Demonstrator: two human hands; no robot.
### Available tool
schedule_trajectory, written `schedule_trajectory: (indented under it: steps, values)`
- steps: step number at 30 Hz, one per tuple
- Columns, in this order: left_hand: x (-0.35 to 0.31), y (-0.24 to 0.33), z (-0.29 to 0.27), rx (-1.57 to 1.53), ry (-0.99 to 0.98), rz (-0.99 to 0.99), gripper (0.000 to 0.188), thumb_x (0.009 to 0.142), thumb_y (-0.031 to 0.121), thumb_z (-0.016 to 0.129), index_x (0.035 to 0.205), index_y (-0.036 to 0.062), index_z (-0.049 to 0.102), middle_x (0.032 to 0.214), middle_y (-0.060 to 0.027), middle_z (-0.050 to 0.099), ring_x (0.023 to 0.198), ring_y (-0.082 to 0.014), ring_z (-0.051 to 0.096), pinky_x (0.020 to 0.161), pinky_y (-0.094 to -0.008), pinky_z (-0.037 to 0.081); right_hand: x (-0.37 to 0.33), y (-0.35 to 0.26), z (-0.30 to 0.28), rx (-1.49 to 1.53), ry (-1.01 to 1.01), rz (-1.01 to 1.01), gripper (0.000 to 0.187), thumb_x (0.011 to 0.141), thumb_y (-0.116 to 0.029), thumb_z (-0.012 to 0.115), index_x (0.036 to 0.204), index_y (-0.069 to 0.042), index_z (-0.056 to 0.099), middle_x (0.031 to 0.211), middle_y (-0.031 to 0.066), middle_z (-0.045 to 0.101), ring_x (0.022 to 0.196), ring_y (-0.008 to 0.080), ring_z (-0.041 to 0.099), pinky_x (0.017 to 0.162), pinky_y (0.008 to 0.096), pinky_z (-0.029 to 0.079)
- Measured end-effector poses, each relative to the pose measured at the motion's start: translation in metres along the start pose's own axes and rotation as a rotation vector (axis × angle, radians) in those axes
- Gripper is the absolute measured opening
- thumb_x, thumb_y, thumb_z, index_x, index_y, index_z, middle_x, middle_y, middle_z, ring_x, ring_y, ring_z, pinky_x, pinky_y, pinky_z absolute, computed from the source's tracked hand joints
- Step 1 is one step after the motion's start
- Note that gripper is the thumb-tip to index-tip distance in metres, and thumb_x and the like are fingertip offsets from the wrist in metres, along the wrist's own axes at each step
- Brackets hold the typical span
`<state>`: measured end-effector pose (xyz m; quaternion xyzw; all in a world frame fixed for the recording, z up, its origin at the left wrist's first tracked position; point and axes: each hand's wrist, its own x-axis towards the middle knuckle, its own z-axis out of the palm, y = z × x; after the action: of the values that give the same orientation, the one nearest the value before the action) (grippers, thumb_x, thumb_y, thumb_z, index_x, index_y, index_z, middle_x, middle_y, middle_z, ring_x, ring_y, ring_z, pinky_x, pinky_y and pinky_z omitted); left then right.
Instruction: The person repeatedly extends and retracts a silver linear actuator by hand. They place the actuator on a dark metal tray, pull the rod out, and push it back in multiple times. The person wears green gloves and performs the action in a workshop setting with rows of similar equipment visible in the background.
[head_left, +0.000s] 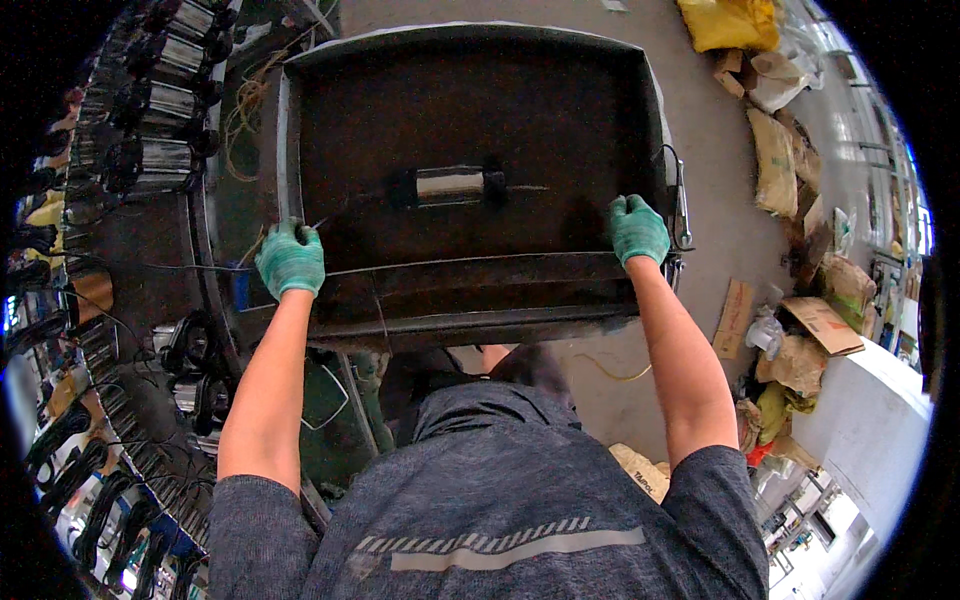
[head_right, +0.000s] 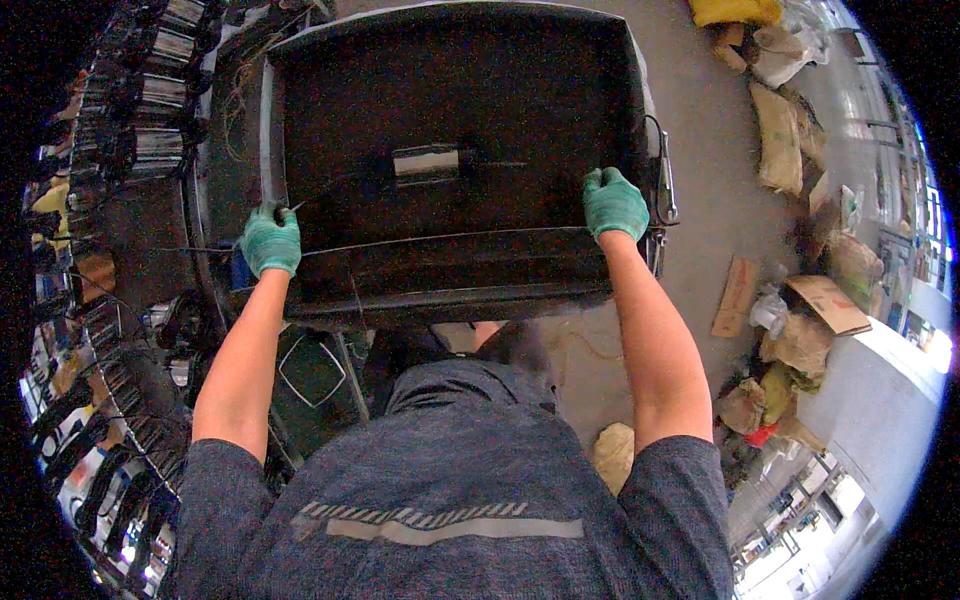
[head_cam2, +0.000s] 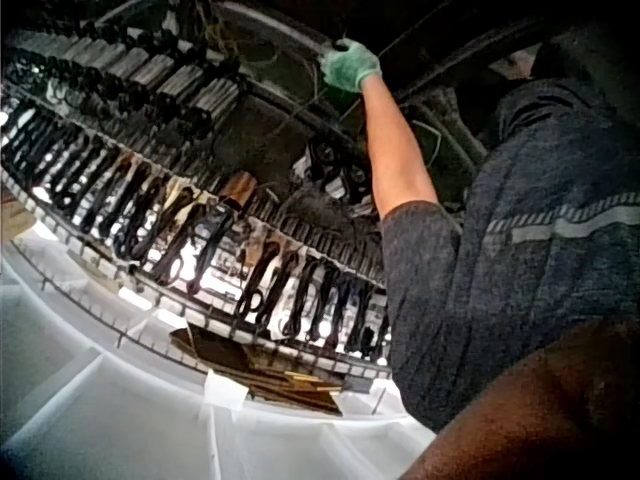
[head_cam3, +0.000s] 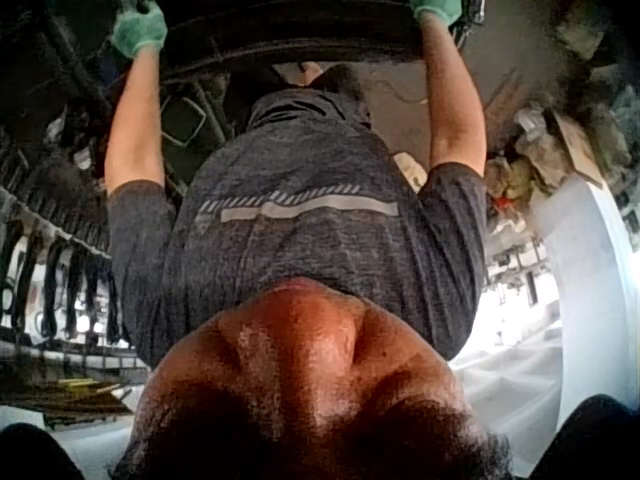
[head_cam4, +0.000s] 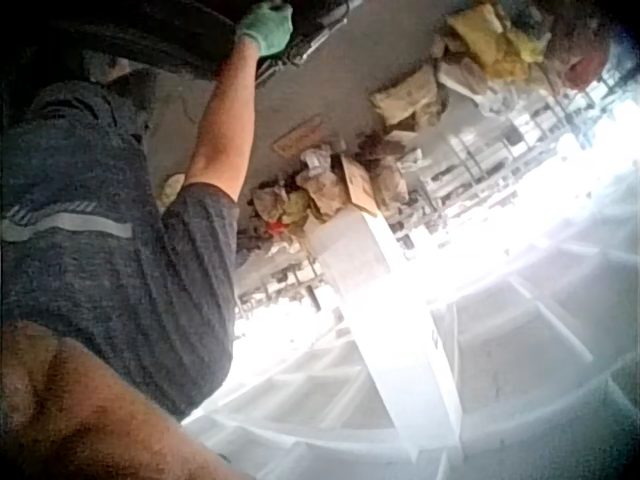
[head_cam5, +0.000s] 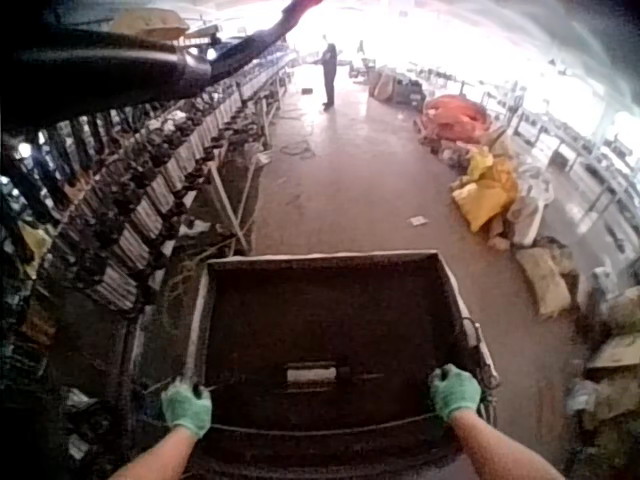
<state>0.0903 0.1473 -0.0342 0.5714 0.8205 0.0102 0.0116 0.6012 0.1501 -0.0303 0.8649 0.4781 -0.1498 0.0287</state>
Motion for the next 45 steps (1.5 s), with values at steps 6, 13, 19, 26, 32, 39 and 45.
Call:
schedule_trajectory:
  steps: [6, 13, 19, 26, 32, 39, 45]
  values:
    - [-0.003, -0.008, 0.008, -0.015, 0.137, 0.11, 0.028, 0.09, 0.026, 0.065, 0.113, 0.0107, 0.069, 0.109, -0.014, 0.068, 0.106, -0.0359, 0.062, 0.094, -0.0479, 0.049, 0.001, 0.004, 0.003, 0.046, -0.001, -0.002, 0.042, 0.1, -0.05, 0.047, 0.113, -0.018, 0.07, 0.108, 0.0203, 0.073, 0.103, 0.0433, 0.069, 0.087, 0.055, 0.054]
    - [0.002, 0.067, 0.014, -0.505, -0.02, 0.494, 0.028, 0.087, 0.014, 0.07, 0.113, 0.0037, 0.064, 0.102, -0.0157, 0.069, 0.098, -0.0351, 0.066, 0.09, -0.0447, 0.052, -0.003, -0.003, -0.014, 0.071, -0.074, 0.058, 0.04, 0.1, -0.048, 0.046, 0.112, -0.018, 0.069, 0.108, 0.0189, 0.073, 0.103, 0.0419, 0.069, 0.089, 0.0534, 0.054]
    - [-0.001, 0.219, 0.015, -0.479, -0.654, 0.197, 0.027, 0.094, 0.021, 0.068, 0.113, 0.003, 0.061, 0.097, -0.0136, 0.068, 0.087, -0.0262, 0.067, 0.076, -0.038, 0.053, -0.002, 0.004, -0.012, 0.143, -0.057, 0.044, 0.037, 0.1, -0.044, 0.047, 0.109, -0.016, 0.07, 0.106, 0.0168, 0.074, 0.101, 0.0398, 0.069, 0.086, 0.0529, 0.055]
    - [0.01, 0.269, 0.062, -0.985, -1.103, -0.304, 0.027, 0.1, 0.018, 0.06, 0.125, 0.0076, 0.058, 0.107, -0.009, 0.067, 0.085, -0.0207, 0.065, 0.065, -0.0363, 0.055, 0.0, 0.012, 0.001, 0.246, 0.065, 0.01, 0.033, 0.1, -0.041, 0.049, 0.103, -0.015, 0.07, 0.099, 0.0146, 0.074, 0.094, 0.0395, 0.069, 0.08, 0.053, 0.055]
    - [0.003, 0.273, 0.057, -0.924, -0.983, -0.28, 0.027, 0.095, 0.014, 0.069, 0.118, 0.006, 0.057, 0.102, -0.0119, 0.067, 0.082, -0.0232, 0.067, 0.063, -0.0369, 0.058, 0.001, 0.015, 0.004, 0.261, 0.044, 0.021, 0.034, 0.1, -0.041, 0.05, 0.106, -0.015, 0.071, 0.102, 0.0137, 0.074, 0.096, 0.0374, 0.071, 0.082, 0.0507, 0.057]
    - [-0.002, 0.232, 0.045, -0.867, -0.881, -0.141, 0.026, 0.091, 0.019, 0.077, 0.106, 0.0103, 0.057, 0.092, -0.0069, 0.065, 0.071, -0.0202, 0.065, 0.061, -0.0338, 0.055, 0.001, 0.014, 0.005, 0.278, 0.075, 0.012, 0.032, 0.099, -0.04, 0.051, 0.106, -0.016, 0.071, 0.101, 0.013, 0.075, 0.096, 0.0368, 0.071, 0.082, 0.0509, 0.057]
    - [-0.005, 0.196, 0.047, -0.883, -0.835, -0.041, 0.023, 0.09, 0.011, 0.076, 0.089, 0.009, 0.053, 0.079, -0.0033, 0.059, 0.068, -0.0168, 0.066, 0.056, -0.0318, 0.055, 0.003, 0.015, 0.009, 0.272, 0.09, -0.001, 0.032, 0.097, -0.039, 0.053, 0.105, -0.015, 0.072, 0.1, 0.0136, 0.075, 0.095, 0.0361, 0.072, 0.08, 0.0509, 0.058]
